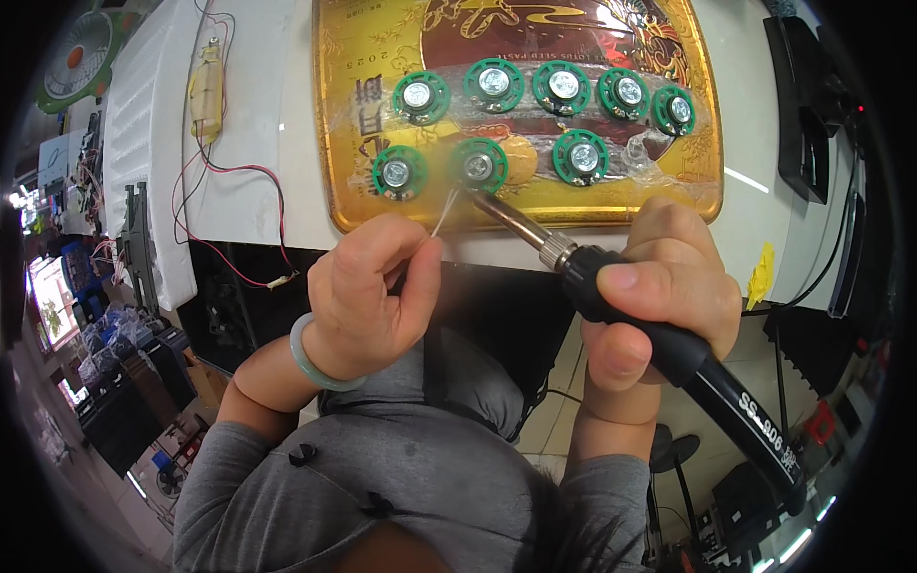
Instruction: Soldering wires onto small electronic speakers and applying adhesive at a workbench.
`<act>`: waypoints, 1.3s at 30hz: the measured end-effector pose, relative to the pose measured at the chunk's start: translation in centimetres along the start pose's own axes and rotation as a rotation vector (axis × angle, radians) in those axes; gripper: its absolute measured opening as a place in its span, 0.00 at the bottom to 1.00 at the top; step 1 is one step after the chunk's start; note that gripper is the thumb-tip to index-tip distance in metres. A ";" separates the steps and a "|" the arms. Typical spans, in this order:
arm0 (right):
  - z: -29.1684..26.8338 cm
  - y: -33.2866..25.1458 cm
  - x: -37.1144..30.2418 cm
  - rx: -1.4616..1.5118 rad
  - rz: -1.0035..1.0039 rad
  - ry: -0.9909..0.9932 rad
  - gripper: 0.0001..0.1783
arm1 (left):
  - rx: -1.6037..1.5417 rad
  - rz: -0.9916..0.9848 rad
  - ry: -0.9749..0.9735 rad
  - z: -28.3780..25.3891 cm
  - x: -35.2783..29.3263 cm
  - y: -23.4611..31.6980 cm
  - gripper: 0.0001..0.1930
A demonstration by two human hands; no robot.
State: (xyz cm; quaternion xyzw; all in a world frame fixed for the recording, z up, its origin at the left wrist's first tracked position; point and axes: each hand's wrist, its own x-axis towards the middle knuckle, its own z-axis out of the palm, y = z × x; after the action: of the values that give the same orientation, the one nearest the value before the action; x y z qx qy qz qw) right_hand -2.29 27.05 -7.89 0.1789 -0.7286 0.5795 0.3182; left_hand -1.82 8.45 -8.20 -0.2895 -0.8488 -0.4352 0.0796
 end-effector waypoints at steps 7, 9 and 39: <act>0.2 0.1 0.0 -0.010 -0.012 0.017 0.20 | -0.003 -0.009 0.013 0.1 -0.1 -0.1 0.17; 0.3 0.0 0.0 -0.011 -0.004 0.025 0.20 | 0.004 0.003 0.032 0.1 -0.1 -0.1 0.17; -1.0 1.9 0.0 0.161 -0.029 0.072 0.17 | -0.101 0.066 0.060 -2.6 -3.6 -1.8 0.03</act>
State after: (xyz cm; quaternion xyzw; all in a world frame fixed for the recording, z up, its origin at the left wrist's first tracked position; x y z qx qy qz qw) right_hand -3.20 28.48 -9.15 0.1935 -0.6651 0.6374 0.3374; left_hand -0.18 4.07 -9.23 -0.3080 -0.8129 -0.4832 0.1044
